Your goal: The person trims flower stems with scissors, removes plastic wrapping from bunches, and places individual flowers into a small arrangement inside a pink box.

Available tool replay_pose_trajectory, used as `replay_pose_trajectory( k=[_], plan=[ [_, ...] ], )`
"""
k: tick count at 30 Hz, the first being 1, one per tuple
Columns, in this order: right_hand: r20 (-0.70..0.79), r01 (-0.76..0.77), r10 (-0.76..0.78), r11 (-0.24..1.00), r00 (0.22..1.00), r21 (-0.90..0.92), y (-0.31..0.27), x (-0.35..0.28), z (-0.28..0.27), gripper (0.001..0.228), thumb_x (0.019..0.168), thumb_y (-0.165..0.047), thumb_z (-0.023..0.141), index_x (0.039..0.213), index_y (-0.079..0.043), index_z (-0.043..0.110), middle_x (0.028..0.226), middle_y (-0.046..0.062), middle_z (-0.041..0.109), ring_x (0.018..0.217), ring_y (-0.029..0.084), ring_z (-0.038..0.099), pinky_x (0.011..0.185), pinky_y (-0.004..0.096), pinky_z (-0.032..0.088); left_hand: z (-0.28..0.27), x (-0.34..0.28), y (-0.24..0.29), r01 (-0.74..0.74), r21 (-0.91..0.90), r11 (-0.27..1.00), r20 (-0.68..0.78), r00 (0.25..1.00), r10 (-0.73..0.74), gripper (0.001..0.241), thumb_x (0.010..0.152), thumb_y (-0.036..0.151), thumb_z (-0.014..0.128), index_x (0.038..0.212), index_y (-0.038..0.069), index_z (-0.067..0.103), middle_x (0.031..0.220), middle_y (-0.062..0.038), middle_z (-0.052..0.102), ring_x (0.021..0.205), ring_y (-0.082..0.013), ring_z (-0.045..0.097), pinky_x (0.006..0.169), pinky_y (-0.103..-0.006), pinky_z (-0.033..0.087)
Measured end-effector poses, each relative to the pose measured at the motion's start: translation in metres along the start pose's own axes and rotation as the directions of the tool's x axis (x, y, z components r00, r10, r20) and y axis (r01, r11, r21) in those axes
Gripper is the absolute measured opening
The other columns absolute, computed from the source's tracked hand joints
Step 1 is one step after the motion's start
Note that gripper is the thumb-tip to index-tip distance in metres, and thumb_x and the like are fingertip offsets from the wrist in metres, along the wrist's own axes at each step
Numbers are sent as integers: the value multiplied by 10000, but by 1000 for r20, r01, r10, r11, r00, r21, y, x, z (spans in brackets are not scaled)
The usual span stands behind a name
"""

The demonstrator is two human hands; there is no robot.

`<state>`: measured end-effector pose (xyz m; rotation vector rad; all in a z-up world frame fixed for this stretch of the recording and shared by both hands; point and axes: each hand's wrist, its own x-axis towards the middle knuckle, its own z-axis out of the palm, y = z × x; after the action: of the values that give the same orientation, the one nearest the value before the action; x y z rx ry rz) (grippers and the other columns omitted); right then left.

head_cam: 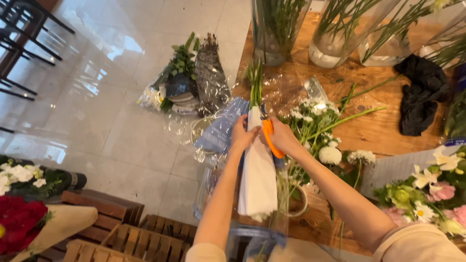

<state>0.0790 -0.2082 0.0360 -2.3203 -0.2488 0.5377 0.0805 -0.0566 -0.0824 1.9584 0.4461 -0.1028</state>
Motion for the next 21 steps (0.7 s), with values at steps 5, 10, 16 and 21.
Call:
replay_pose_trajectory(
  k=[5,10,16,21],
  plan=[
    [85,-136,132,990,988,42,57,-18,19,529,910,-230,619,1376,-19,483,1101,313,663,1037,472,672,820,529,564,-9,-92,24,-56,223,973,-24,998,63,683,789,87,782,1408,120,495,1404,-216,453,1296,-492,484,1054,-584,444],
    [86,-73,52,962,995,262,112,-9,41,687,948,-216,632,1472,104,324,934,241,629,756,336,699,621,406,570,-12,-188,59,-199,490,849,228,969,95,957,753,357,852,1503,18,364,1622,-319,76,1488,-508,110,1102,-721,222],
    [104,-87,50,919,993,384,81,-51,27,650,922,-281,731,1408,59,465,1092,249,655,792,322,730,608,374,613,-27,-169,22,-250,514,821,176,967,184,741,744,315,828,1385,68,550,1508,-310,387,1340,-457,465,998,-580,469],
    [304,-282,84,655,949,701,35,-122,20,542,888,-376,744,1148,78,605,787,171,669,621,229,703,527,305,601,-41,-155,-23,-279,332,901,138,959,246,440,898,389,657,1280,172,672,1270,-126,670,1178,-339,634,934,-507,514]
  ],
)
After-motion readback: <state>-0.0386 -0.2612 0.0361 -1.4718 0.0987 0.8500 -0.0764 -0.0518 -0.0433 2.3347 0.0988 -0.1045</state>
